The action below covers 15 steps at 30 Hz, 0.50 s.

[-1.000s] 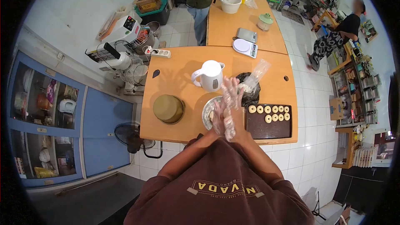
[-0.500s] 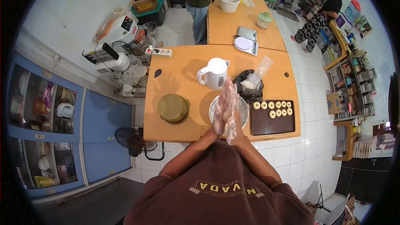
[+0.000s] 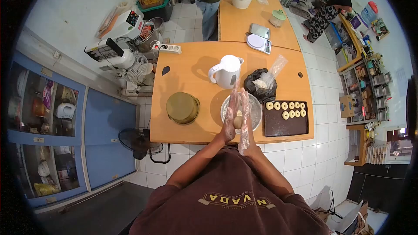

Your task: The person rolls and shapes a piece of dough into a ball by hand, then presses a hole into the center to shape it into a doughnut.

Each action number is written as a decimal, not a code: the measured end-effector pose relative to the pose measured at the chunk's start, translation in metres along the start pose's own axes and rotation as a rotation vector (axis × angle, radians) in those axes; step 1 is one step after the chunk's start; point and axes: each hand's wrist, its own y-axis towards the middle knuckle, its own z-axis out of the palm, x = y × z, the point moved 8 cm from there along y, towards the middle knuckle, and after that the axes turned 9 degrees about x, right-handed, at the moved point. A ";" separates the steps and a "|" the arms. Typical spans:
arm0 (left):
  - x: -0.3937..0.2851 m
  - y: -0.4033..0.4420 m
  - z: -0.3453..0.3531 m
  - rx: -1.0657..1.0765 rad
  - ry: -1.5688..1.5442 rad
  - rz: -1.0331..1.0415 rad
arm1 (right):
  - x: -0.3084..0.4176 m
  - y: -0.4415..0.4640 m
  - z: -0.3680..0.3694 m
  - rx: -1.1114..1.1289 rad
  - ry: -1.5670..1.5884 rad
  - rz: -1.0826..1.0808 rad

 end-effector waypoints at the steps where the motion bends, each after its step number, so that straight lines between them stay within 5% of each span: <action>1: 0.014 -0.012 0.001 0.038 0.059 -0.015 | 0.006 0.003 -0.003 -0.009 -0.002 -0.011; 9: -0.051 -0.013 0.019 0.022 0.087 0.106 | 0.003 0.014 -0.005 -0.039 -0.019 0.025; 15: -0.010 -0.007 -0.006 -0.043 -0.085 -0.007 | 0.008 0.001 0.012 0.047 -0.065 0.010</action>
